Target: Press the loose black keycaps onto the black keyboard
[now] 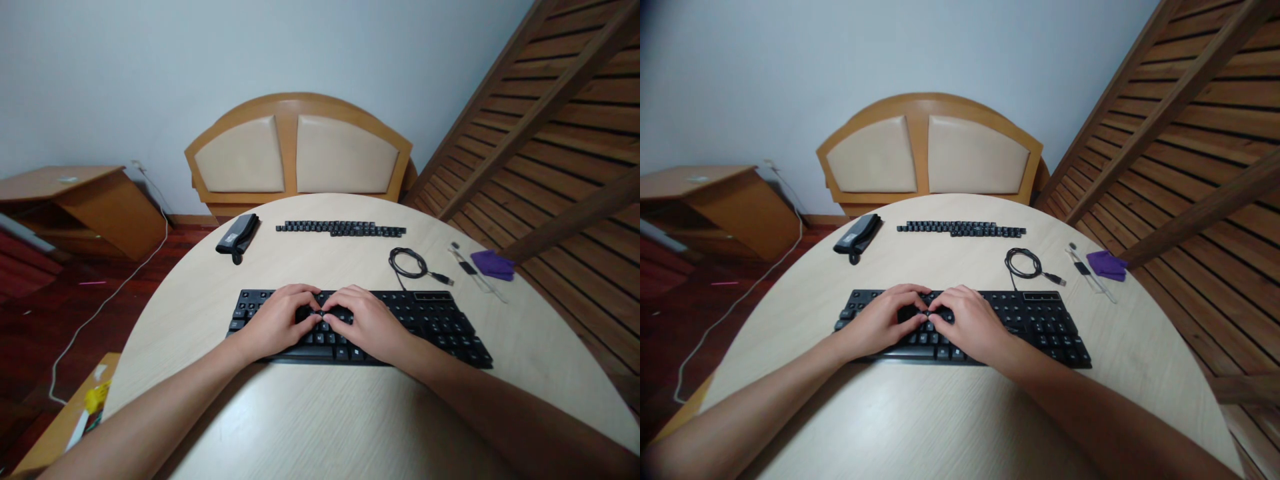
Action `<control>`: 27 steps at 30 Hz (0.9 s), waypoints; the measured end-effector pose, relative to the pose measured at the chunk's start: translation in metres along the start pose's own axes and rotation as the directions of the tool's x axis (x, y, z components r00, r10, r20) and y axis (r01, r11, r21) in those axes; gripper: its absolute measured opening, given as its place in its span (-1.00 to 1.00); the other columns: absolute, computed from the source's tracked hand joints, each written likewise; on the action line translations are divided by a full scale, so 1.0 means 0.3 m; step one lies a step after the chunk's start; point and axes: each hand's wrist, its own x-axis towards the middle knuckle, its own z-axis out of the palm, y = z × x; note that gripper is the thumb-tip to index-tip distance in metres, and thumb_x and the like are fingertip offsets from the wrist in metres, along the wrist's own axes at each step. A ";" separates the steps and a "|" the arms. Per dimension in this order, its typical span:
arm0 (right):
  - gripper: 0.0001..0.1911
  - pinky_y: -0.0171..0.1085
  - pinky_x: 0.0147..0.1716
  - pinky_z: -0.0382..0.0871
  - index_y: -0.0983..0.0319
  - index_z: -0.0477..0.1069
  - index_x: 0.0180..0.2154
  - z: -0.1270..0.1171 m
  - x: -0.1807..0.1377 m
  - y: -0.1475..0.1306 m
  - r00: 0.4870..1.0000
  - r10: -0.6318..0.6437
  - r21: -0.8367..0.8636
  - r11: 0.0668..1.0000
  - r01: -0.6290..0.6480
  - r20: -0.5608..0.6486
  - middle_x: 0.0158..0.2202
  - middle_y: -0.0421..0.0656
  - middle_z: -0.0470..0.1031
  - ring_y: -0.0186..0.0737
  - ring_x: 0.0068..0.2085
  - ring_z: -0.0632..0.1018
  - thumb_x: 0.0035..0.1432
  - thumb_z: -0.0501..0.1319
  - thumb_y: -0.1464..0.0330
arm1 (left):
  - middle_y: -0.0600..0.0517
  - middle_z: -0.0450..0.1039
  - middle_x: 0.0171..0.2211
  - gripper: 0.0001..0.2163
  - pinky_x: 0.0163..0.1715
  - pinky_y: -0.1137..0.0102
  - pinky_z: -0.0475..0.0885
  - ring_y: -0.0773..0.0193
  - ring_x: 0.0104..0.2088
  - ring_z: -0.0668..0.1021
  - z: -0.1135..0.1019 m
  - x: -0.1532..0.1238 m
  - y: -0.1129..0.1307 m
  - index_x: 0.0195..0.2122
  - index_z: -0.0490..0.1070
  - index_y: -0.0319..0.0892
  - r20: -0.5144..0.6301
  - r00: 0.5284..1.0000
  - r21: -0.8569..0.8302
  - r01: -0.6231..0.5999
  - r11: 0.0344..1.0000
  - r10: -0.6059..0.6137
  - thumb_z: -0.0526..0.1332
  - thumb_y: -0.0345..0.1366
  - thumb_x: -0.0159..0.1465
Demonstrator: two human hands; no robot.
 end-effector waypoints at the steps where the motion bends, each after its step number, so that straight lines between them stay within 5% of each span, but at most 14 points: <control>1: -0.92 -0.14 -0.07 0.37 0.17 0.52 -0.23 0.001 0.000 -0.001 1.000 -0.004 0.002 1.000 0.004 -0.006 -0.22 -0.16 0.60 -0.12 -0.11 0.53 0.18 0.32 0.40 | -0.05 0.48 0.05 -0.96 0.11 0.14 0.38 0.09 0.07 0.51 0.001 -0.001 -0.001 -0.24 0.49 -0.10 -0.001 1.000 0.000 -0.002 1.000 0.002 0.26 -0.30 0.31; 27: -0.91 -0.11 -0.02 0.38 0.18 0.49 -0.22 0.012 -0.004 0.006 0.999 -0.044 0.009 0.999 0.044 -0.017 -0.14 -0.13 0.55 -0.13 -0.05 0.52 0.20 0.29 0.44 | -0.05 0.49 0.04 -0.95 0.10 0.14 0.39 0.09 0.03 0.53 -0.009 0.006 -0.004 -0.29 0.51 -0.11 0.028 1.000 -0.032 0.004 0.999 -0.003 0.26 -0.30 0.30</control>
